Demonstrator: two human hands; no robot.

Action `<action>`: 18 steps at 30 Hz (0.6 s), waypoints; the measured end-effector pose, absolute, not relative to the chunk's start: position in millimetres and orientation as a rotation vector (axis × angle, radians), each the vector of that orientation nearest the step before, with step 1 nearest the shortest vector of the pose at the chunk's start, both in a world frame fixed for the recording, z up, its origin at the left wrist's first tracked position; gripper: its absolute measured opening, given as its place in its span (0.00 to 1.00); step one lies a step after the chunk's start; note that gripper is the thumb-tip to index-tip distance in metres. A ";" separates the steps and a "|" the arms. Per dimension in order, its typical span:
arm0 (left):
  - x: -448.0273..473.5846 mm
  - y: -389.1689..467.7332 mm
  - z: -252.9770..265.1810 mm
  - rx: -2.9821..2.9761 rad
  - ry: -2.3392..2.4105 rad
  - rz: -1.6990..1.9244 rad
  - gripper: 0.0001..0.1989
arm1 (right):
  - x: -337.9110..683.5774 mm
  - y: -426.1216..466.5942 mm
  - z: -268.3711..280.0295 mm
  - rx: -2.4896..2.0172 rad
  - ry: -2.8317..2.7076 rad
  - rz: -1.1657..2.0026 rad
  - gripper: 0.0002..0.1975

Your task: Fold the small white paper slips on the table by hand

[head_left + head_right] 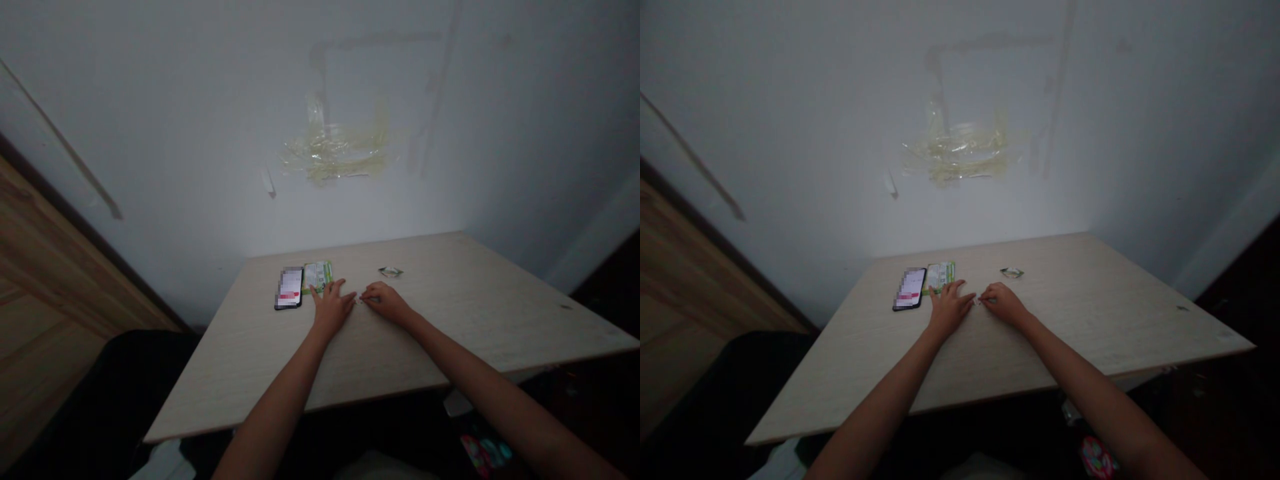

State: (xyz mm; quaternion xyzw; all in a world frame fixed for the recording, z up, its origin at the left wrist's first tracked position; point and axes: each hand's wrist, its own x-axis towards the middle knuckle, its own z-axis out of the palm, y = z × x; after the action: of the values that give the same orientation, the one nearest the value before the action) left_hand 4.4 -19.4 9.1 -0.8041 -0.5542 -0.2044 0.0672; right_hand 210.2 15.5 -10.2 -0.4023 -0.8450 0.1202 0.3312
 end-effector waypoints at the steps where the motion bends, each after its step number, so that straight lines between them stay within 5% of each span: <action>1: 4.4 -19.7 9.7 -2.424 -1.677 -0.605 0.13 | 210.0 15.5 -10.4 -1.050 -2.215 0.305 0.10; 18: 6.6 -10.7 5.7 -2.367 -1.874 -0.563 0.15 | 209.4 18.6 -14.4 -1.042 -2.230 0.283 0.09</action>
State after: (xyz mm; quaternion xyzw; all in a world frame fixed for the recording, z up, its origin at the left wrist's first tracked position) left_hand 6.6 -10.7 5.7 -0.7702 -0.6099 -0.1831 0.0355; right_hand 209.4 18.6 -14.4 -0.3975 -0.8510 0.1078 0.3257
